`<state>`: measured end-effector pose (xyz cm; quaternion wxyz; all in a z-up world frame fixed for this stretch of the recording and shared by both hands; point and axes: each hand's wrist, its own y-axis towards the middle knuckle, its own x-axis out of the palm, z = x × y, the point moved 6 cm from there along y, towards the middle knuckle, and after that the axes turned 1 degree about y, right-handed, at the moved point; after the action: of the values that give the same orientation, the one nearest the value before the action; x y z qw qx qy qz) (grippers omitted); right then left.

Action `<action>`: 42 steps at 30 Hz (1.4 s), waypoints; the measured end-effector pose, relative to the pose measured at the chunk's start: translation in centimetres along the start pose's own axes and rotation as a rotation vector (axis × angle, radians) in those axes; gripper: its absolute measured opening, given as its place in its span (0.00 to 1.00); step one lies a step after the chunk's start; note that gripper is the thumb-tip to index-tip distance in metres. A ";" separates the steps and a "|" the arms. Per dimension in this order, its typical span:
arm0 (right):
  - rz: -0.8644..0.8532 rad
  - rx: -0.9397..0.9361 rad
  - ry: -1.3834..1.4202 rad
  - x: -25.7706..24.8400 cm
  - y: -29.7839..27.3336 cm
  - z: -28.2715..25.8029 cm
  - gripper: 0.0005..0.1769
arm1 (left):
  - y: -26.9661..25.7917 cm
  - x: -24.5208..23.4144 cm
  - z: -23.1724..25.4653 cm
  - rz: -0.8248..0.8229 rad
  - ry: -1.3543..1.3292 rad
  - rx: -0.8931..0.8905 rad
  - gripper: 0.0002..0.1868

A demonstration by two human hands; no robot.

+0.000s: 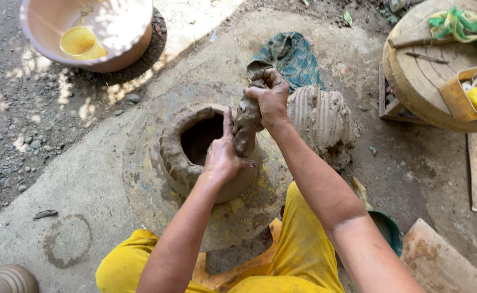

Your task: The person adds a coil of clay to the rim of a ceramic pot on a potter's wheel and shapes the clay by hand while the wheel spins, smoothing the interior and exterior surfaces.

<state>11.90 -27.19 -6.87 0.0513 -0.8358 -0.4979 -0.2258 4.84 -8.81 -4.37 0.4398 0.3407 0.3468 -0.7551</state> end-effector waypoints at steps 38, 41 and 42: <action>-0.165 0.073 -0.356 -2.1 -7.2 -0.3 0.15 | -2.6 0.3 -1.9 -0.306 0.353 0.131 0.82; -0.175 0.125 -0.345 -2.5 -7.6 -0.1 0.15 | -2.2 -0.5 -1.8 -0.319 0.078 0.215 0.90; -0.181 0.155 -0.340 -2.6 -7.9 0.1 0.15 | -2.3 -0.6 -1.5 -0.288 0.102 0.258 0.90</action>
<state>4.14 -25.28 -9.16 0.0100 -0.8072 -0.5883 -0.0465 3.29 -6.41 -4.12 0.2619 0.3786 0.3142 -0.8303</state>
